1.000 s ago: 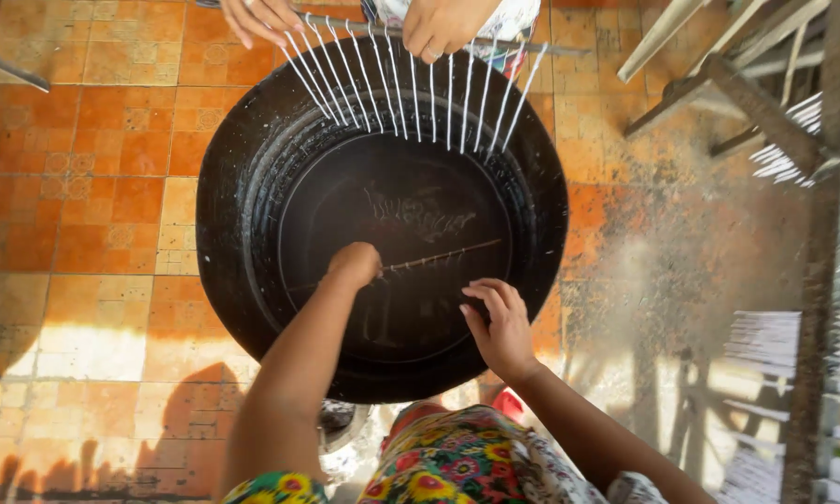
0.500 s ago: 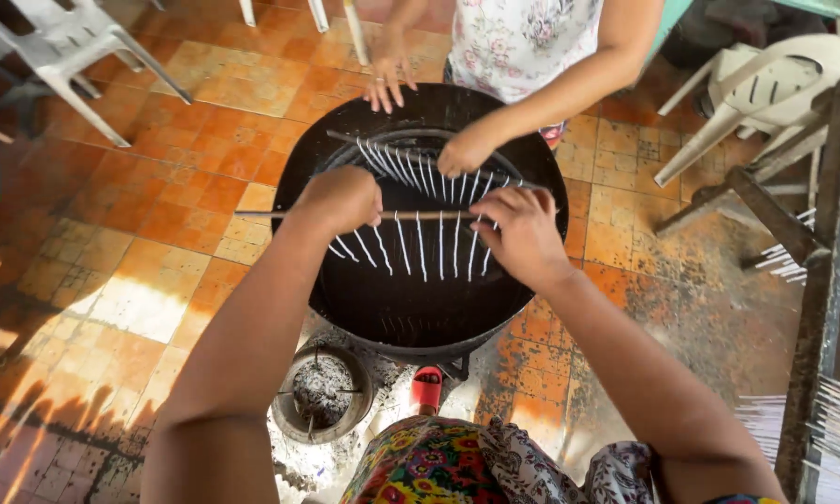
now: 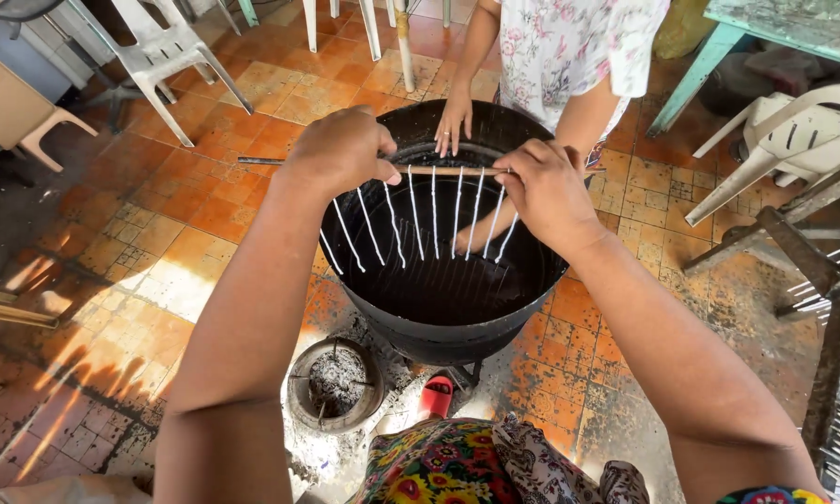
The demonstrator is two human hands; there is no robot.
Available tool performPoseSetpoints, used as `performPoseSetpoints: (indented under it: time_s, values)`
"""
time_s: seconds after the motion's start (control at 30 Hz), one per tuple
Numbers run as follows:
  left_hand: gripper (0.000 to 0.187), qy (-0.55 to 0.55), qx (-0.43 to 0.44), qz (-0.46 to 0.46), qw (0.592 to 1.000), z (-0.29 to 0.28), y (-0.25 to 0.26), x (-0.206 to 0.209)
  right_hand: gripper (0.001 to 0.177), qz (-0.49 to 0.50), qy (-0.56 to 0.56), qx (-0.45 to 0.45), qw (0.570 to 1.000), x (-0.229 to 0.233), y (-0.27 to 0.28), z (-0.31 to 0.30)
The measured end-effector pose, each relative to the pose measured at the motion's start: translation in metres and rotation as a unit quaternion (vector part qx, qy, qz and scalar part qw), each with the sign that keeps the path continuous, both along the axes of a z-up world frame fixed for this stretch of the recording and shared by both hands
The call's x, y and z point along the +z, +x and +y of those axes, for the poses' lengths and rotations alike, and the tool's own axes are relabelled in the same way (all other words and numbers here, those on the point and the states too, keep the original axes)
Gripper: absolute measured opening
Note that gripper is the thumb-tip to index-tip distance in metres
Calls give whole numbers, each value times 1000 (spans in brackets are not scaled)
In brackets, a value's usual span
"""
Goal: Dipping racks of candle wicks into a vat of melted wax to coat them and build up candle thickness.
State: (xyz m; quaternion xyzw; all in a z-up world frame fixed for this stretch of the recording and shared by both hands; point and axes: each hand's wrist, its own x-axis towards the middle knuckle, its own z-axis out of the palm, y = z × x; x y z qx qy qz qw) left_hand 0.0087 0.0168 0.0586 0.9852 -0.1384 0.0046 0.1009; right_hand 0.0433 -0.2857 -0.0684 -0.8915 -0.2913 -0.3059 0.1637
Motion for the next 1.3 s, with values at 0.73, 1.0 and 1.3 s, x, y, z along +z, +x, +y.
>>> performPoseSetpoints:
  time_s: [0.73, 1.0, 1.3]
  values:
    - [7, -129, -72, -140, 979, -73, 4, -42, 14, -11, -14, -31, 999, 34, -25, -3]
    - [11, -98, -72, -136, 983, -98, -8, -24, 13, -8, -6, -24, 1000, 44, -33, -1]
    - [19, -103, -75, -117, 985, -53, -17, 6, 11, 29, 6, 21, 999, 53, -36, -1]
